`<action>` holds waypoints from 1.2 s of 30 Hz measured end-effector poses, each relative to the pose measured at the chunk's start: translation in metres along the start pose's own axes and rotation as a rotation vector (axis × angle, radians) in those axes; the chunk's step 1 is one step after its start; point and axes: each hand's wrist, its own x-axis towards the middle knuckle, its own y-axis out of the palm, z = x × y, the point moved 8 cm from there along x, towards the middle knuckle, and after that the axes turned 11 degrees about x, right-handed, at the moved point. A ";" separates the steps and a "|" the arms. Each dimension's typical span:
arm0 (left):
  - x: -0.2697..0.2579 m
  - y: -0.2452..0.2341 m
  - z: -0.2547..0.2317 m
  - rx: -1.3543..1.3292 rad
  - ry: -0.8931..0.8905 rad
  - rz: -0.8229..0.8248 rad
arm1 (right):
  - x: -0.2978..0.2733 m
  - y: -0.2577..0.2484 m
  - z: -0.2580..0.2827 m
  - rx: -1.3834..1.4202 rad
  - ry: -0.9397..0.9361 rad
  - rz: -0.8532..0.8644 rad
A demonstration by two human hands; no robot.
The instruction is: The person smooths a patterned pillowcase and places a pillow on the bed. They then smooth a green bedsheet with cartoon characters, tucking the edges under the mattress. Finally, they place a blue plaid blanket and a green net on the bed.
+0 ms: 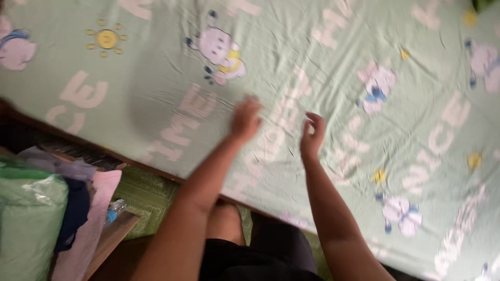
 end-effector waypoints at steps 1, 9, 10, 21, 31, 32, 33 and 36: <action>0.003 -0.024 0.034 0.140 -0.021 -0.025 | 0.002 0.031 0.015 -0.125 -0.148 0.086; 0.064 -0.195 0.266 0.497 -0.673 -0.032 | 0.028 0.207 0.023 -0.858 -0.303 0.354; 0.067 -0.204 0.296 0.601 -0.764 0.011 | 0.030 0.214 0.017 -0.874 -0.289 0.341; 0.203 -0.031 0.063 -0.006 0.250 0.395 | 0.038 0.220 -0.015 -0.850 -0.242 0.321; 0.359 -0.112 0.241 0.523 -0.454 -0.115 | 0.029 0.218 -0.045 -0.935 -0.088 0.445; 0.359 -0.126 0.235 0.658 -0.645 -0.191 | 0.030 0.217 -0.047 -0.959 -0.083 0.465; 0.365 -0.112 0.214 0.545 -0.612 -0.059 | 0.031 0.215 -0.048 -0.983 -0.077 0.486; 0.357 -0.048 0.120 0.231 -0.505 0.321 | 0.033 0.215 -0.037 -0.905 -0.110 0.435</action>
